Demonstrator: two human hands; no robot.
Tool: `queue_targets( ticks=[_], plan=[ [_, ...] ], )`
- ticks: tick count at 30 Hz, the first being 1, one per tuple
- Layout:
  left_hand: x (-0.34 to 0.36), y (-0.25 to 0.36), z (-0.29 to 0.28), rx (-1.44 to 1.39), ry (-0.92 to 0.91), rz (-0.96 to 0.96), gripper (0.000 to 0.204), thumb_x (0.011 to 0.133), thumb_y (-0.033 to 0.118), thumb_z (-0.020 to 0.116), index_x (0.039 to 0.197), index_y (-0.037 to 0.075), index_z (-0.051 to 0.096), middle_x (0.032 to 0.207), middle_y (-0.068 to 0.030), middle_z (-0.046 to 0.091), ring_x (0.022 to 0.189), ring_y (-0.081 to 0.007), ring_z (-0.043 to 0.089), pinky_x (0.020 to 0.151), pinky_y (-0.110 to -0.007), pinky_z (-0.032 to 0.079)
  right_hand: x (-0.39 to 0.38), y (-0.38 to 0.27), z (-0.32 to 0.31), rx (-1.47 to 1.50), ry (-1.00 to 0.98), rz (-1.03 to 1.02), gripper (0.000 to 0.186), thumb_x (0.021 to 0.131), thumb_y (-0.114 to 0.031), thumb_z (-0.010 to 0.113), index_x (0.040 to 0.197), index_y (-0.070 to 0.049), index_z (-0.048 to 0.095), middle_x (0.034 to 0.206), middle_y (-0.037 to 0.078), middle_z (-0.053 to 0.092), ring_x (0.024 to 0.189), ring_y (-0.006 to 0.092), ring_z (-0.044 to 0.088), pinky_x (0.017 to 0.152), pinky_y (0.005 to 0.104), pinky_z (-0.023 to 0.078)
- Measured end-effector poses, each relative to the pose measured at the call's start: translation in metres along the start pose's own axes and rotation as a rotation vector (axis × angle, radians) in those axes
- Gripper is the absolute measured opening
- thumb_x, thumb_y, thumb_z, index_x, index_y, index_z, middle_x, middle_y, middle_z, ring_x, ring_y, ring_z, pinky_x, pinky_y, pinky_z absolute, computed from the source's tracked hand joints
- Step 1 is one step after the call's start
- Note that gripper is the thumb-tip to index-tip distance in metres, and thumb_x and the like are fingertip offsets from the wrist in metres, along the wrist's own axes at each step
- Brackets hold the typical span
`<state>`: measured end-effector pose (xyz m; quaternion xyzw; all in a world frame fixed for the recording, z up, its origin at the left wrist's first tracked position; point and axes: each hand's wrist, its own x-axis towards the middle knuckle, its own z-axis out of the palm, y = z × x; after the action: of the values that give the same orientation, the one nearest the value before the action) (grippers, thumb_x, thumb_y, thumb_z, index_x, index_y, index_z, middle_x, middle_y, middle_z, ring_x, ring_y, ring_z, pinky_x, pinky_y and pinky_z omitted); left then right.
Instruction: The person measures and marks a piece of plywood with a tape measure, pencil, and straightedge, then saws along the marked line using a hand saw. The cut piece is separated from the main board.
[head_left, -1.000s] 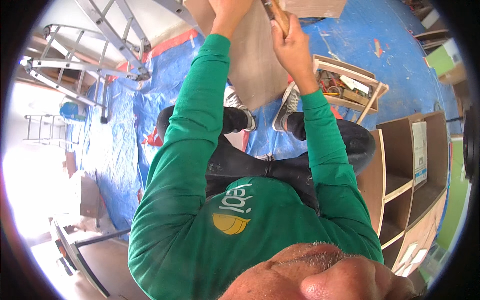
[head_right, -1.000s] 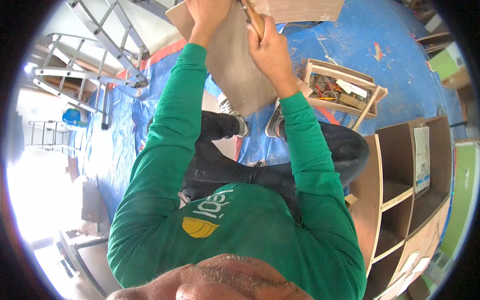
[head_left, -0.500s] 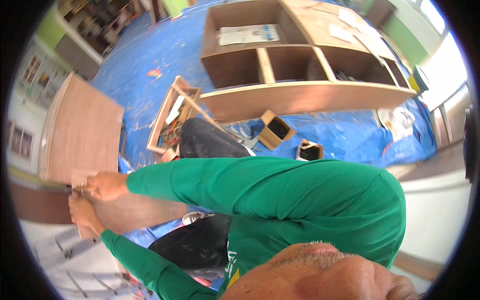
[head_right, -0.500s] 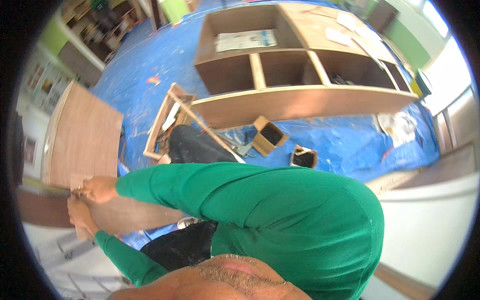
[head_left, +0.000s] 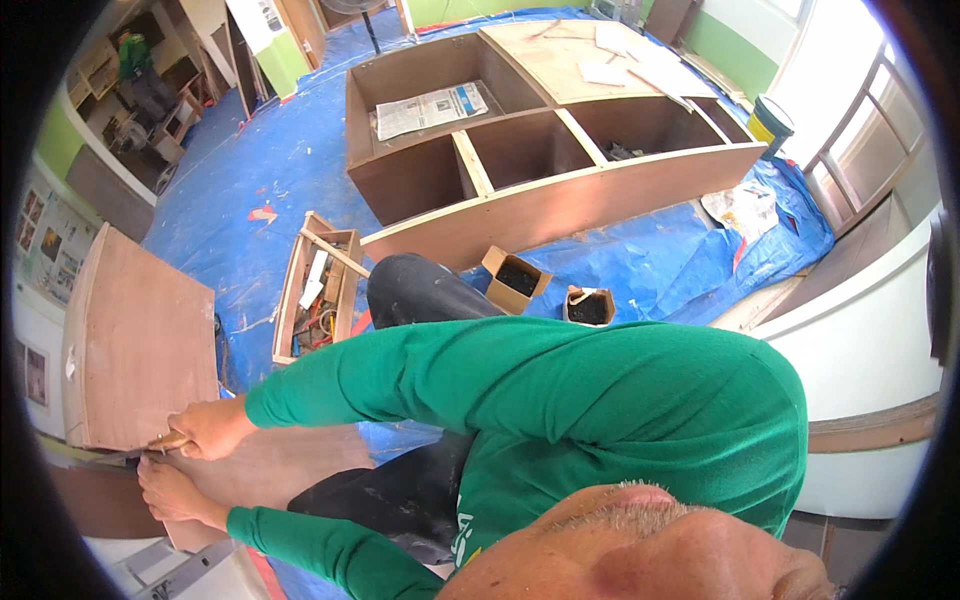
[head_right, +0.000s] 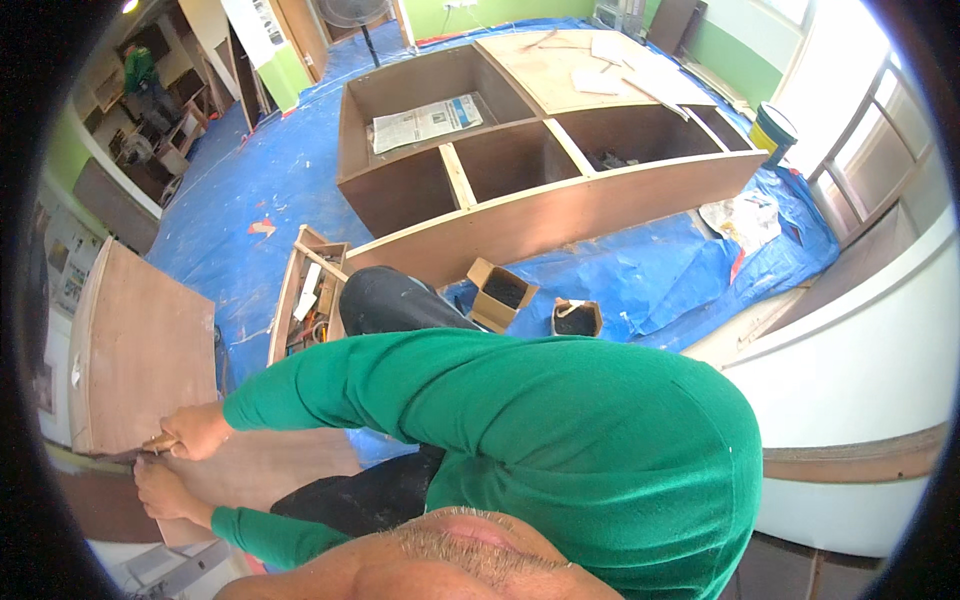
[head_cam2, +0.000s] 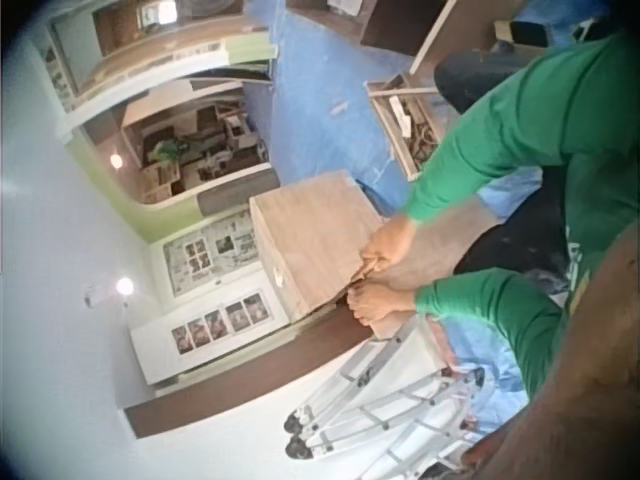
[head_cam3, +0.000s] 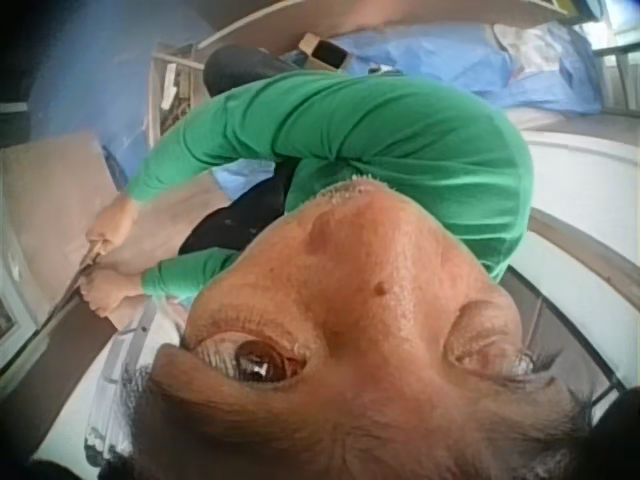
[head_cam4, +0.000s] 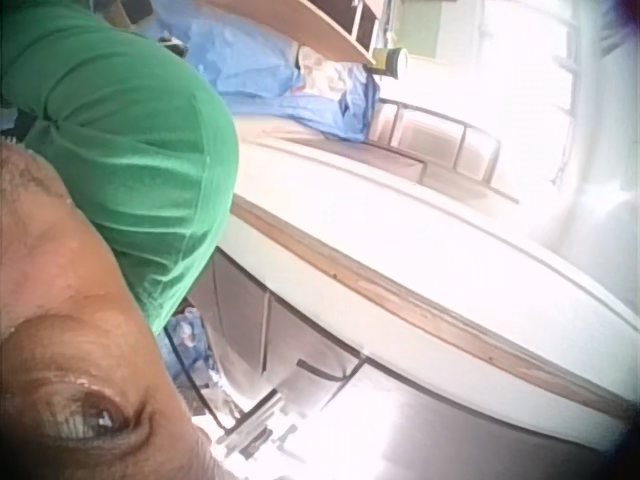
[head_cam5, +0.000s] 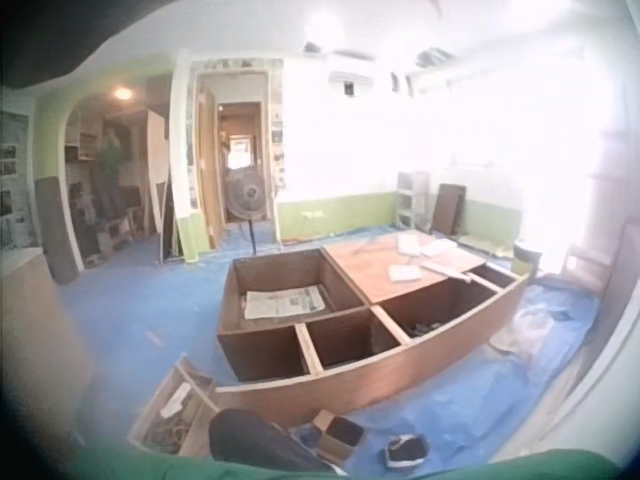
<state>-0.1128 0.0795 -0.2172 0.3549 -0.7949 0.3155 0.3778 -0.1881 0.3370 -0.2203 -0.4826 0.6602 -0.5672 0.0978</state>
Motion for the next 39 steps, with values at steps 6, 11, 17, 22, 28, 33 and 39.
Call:
queue_targets(
  ticks=[6, 11, 17, 22, 28, 33, 39],
  plan=[
    [0.003, 0.006, -0.006, -0.029, -0.108, -0.091, 0.05, 0.11, 0.061, 0.041, 0.123, 0.027, 0.075, 0.111, -0.0036, 0.08, 0.101, -0.0333, 0.077, 0.086, -0.052, 0.059, -0.007, 0.013, -0.001, 0.062, -0.07, -0.05, 0.042, 0.097, -0.029, 0.071, 0.117, 0.005, 0.056, 0.093, 0.026, 0.071, 0.091, 0.0473, 0.071, 0.078, 0.0557, 0.053],
    [0.04, 0.014, -0.037, -0.54, -0.313, -0.465, 0.069, 0.11, 0.069, 0.035, 0.151, 0.018, 0.057, 0.146, -0.012, 0.067, 0.13, -0.0359, 0.065, 0.106, -0.051, 0.051, -0.012, 0.035, -0.02, -0.023, -0.196, -0.09, 0.05, 0.093, -0.034, 0.078, 0.12, 0.003, 0.059, 0.102, 0.027, 0.072, 0.098, 0.0446, 0.071, 0.08, 0.0517, 0.054],
    [0.085, 0.007, -0.021, -0.751, -0.375, -0.134, 0.081, 0.108, 0.069, 0.042, 0.162, 0.009, 0.044, 0.158, -0.0242, 0.054, 0.144, -0.0433, 0.053, 0.118, -0.05, 0.042, -0.03, 0.055, -0.05, 0.177, -0.271, -0.187, 0.064, 0.093, -0.039, 0.08, 0.135, 0.003, 0.058, 0.098, 0.021, 0.07, 0.097, 0.0364, 0.07, 0.083, 0.0494, 0.053],
    [0.058, 0.003, -0.011, -0.912, -0.434, -0.205, 0.07, 0.11, 0.066, 0.039, 0.156, 0.014, 0.052, 0.152, -0.0189, 0.061, 0.14, -0.0428, 0.056, 0.116, -0.049, 0.043, -0.045, 0.069, -0.06, 0.38, -0.353, -0.072, 0.07, 0.096, -0.046, 0.079, 0.141, 0.003, 0.059, 0.111, 0.016, 0.073, 0.105, 0.0265, 0.07, 0.091, 0.0429, 0.054],
    [0.053, 0.014, -0.02, -0.891, -0.434, -0.261, 0.069, 0.11, 0.068, 0.033, 0.155, 0.018, 0.053, 0.151, -0.0207, 0.061, 0.14, -0.0452, 0.056, 0.113, -0.051, 0.044, -0.053, 0.087, -0.062, 0.342, -0.362, 0.039, 0.072, 0.104, -0.062, 0.062, 0.138, 0.003, 0.064, 0.123, 0.012, 0.072, 0.113, 0.0241, 0.066, 0.097, 0.0413, 0.053],
    [0.051, 0.015, -0.023, -0.846, -0.42, -0.267, 0.07, 0.11, 0.069, 0.032, 0.155, 0.02, 0.052, 0.152, -0.0179, 0.061, 0.14, -0.0442, 0.056, 0.113, -0.052, 0.044, -0.05, 0.096, -0.06, 0.368, -0.42, 0.15, 0.075, 0.108, -0.067, 0.052, 0.135, 0.002, 0.065, 0.118, 0.01, 0.07, 0.113, 0.0218, 0.064, 0.096, 0.0408, 0.053],
    [0.052, 0.014, -0.025, -0.838, -0.432, -0.255, 0.073, 0.111, 0.065, 0.033, 0.16, 0.013, 0.048, 0.156, -0.0179, 0.058, 0.142, -0.0417, 0.054, 0.116, -0.048, 0.042, -0.053, 0.086, -0.048, 0.376, -0.496, 0.178, 0.077, 0.107, -0.068, 0.053, 0.138, 0.002, 0.059, 0.108, 0.01, 0.067, 0.104, 0.0221, 0.066, 0.09, 0.0409, 0.053]
  ],
)
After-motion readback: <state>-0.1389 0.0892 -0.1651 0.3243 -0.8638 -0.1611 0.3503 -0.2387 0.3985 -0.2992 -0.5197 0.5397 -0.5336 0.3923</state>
